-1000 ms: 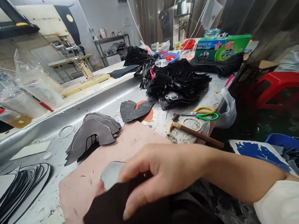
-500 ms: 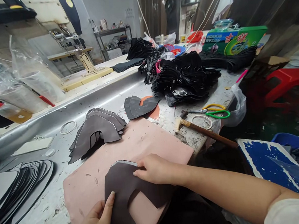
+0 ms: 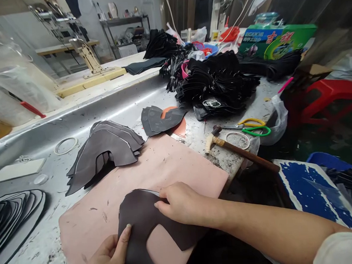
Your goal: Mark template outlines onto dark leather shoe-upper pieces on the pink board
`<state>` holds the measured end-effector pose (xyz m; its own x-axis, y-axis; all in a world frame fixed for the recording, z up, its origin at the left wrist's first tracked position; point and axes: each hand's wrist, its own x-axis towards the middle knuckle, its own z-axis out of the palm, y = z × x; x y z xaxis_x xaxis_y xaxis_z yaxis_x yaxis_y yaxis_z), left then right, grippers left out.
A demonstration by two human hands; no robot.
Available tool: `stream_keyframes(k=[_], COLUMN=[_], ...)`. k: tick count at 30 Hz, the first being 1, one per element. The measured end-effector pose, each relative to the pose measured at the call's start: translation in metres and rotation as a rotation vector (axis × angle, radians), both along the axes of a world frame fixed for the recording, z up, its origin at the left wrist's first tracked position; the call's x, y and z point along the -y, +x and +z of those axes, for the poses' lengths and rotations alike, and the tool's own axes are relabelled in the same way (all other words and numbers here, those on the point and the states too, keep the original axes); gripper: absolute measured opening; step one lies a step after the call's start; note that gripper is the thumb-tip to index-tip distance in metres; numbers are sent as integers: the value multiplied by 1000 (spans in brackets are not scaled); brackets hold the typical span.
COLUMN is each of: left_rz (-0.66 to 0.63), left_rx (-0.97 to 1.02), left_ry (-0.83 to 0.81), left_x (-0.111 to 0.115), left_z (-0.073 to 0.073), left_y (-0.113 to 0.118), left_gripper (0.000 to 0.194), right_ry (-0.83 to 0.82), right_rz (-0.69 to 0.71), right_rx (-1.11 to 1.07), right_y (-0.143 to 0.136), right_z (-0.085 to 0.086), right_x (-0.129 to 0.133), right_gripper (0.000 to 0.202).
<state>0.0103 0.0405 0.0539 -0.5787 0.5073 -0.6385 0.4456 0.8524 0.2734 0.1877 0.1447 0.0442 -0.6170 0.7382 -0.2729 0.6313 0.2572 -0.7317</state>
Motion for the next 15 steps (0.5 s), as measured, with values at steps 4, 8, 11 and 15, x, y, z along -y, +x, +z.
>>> stream_keyframes(k=[4,8,11,15], left_rz=[-3,-31,-53,-85], left_rx=[-21,-49,-95,-130], left_ry=[6,-25,-12,-15], left_x=[-3,-7,-9,-11], left_z=[-3,-2,1,1], left_y=[-1,1,3,3], left_gripper=[41,41,40,40], right_ry=[15,13,-43,-229], right_rz=[5,9,-4,15], right_rx=[66,102,65,69], right_y=[-2,-5,3,34], right_z=[5,11,14,16], right_x=[-1,-2,-5,-4], right_gripper=[27,26,25,35])
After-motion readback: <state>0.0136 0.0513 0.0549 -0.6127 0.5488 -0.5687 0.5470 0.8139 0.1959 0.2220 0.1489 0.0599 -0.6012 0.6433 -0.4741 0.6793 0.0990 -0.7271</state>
